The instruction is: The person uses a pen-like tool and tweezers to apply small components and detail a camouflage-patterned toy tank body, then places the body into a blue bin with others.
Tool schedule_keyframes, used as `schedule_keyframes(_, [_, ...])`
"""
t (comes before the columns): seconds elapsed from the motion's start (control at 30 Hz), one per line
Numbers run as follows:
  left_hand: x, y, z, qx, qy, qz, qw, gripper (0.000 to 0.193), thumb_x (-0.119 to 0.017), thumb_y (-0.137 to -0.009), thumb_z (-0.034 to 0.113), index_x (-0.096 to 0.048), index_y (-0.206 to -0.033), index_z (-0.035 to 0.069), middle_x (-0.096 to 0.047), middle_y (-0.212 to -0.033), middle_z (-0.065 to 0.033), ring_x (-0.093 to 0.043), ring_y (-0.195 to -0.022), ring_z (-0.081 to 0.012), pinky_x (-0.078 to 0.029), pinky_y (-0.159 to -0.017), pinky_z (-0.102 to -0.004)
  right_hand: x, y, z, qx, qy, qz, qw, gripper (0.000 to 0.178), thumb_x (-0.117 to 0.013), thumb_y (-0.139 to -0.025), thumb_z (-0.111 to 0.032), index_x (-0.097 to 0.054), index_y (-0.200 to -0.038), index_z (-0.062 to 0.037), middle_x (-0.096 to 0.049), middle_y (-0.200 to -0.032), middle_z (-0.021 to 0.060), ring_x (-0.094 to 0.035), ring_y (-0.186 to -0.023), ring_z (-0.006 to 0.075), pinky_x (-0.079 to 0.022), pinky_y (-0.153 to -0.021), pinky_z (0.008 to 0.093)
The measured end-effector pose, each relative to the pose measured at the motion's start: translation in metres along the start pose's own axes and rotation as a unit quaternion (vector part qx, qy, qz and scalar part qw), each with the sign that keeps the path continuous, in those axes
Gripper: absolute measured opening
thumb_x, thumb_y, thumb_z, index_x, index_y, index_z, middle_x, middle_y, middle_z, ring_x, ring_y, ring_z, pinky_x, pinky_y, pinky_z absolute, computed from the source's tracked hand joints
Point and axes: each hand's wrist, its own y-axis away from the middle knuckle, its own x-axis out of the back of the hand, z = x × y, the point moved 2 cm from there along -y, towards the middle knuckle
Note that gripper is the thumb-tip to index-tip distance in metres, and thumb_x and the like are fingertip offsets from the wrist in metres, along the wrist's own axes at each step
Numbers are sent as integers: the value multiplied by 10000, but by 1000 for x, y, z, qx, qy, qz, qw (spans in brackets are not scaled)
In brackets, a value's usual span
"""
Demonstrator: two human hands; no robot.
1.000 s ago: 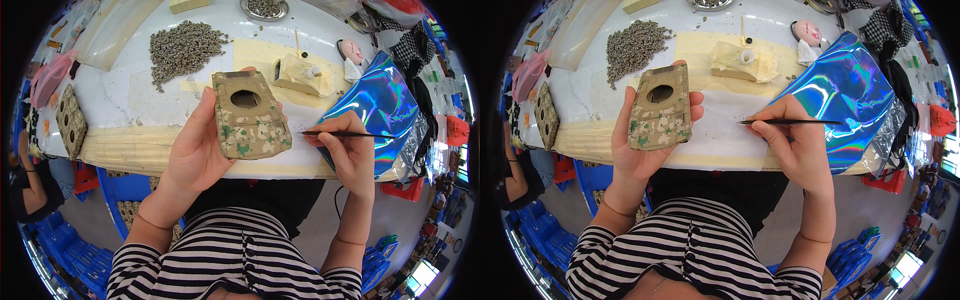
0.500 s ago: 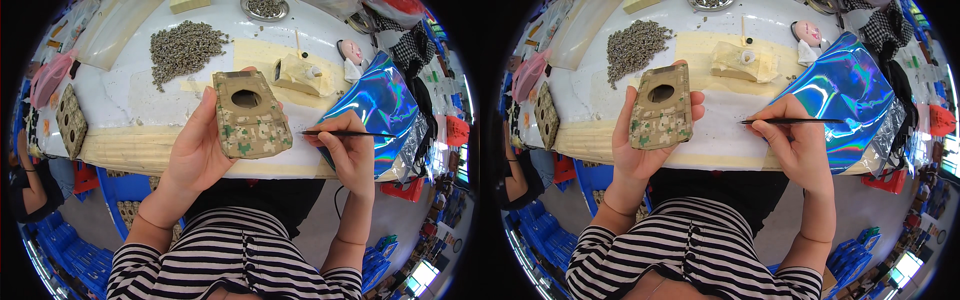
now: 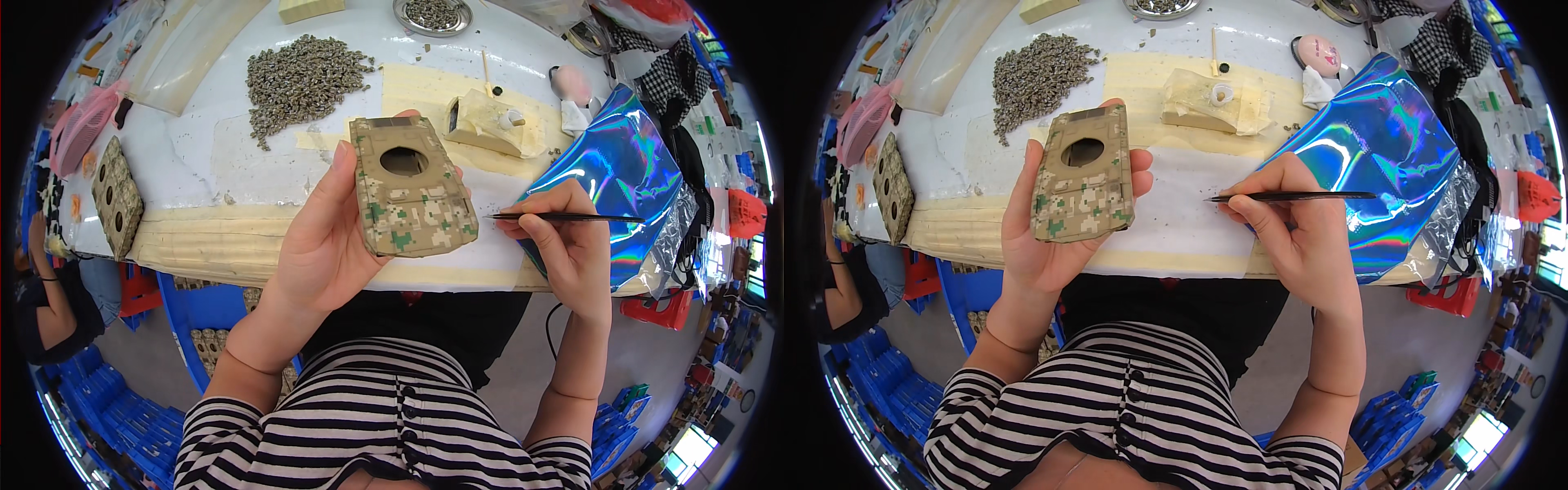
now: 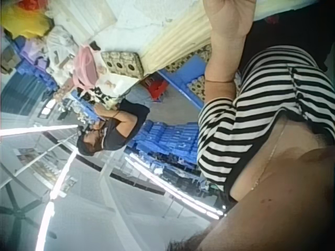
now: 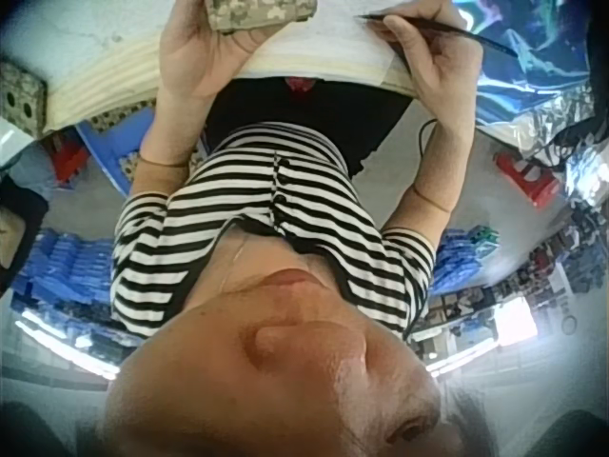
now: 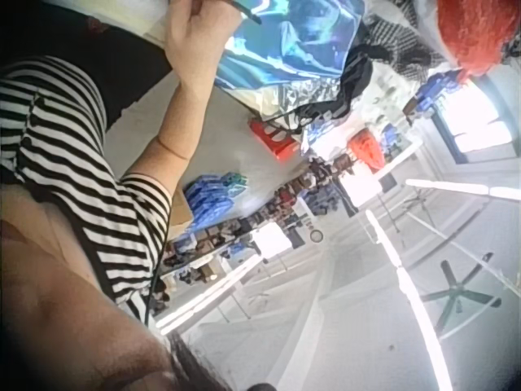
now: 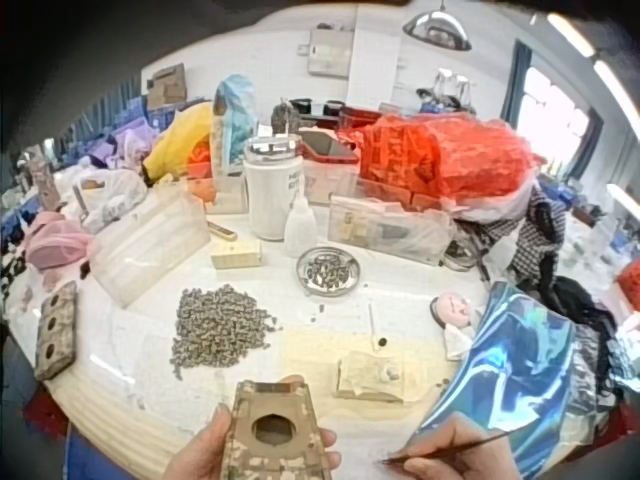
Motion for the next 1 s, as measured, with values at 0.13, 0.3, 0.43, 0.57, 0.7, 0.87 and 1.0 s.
schedule_keyframes(0.13, [0,0,0,2,3,-9,1000,635,-232,-983,470,-205,-1433,22,-436,-1289,-294,-498,-1174,-368,-446,-975,-411,0,0,1,-3,-6,2,1000,56,-570,-878,10,-566,-910,56,-621,-829,85,-636,-784,120,-521,-700,228])
schedule_keyframes(0.3, [1,1,0,1,-8,-5,1000,633,-231,-983,471,-204,-1434,27,-439,-1286,-290,-495,-1178,-363,-444,-978,-411,3,0,-1,5,-19,1,1000,83,-530,-909,-22,-509,-931,55,-632,-867,139,-657,-793,174,-544,-712,264])
schedule_keyframes(0.43, [2,0,1,3,-22,-14,1000,626,-234,-984,469,-202,-1437,37,-451,-1277,-277,-497,-1179,-352,-446,-977,-408,3,0,-27,40,-75,50,995,124,-515,-925,-69,-474,-939,47,-633,-876,173,-666,-788,207,-557,-703,282])
schedule_keyframes(0.57, [1,0,2,15,-87,21,996,611,-246,-986,463,-209,-1438,54,-455,-1280,-258,-493,-1189,-327,-443,-982,-402,-7,-2,-65,105,-107,68,986,96,-589,-859,-3,-519,-897,50,-622,-853,140,-648,-797,192,-534,-732,272])
schedule_keyframes(0.7, [-2,-2,4,20,-119,17,993,583,-248,-990,449,-247,-1421,57,-444,-1308,-226,-497,-1191,-297,-446,-987,-405,-20,-13,-86,200,52,-9,978,139,-587,-872,-67,-499,-908,34,-616,-855,168,-623,-810,221,-493,-826,329])
schedule_keyframes(0.87, [-9,0,5,18,-139,19,990,559,-264,-993,433,-282,-1401,51,-452,-1326,-139,-506,-1186,-234,-459,-985,-396,-34,-24,-97,196,85,-56,975,106,-588,-857,-16,-520,-914,42,-598,-893,119,-613,-874,186,-469,-850,312])
schedule_keyframes(1.0, [-9,1,6,17,-150,22,988,551,-269,-994,429,-298,-1392,49,-458,-1318,-135,-511,-1178,-224,-462,-981,-393,-39,-27,-97,168,54,-75,981,103,-584,-854,20,-518,-929,47,-588,-900,111,-606,-886,173,-465,-839,282])
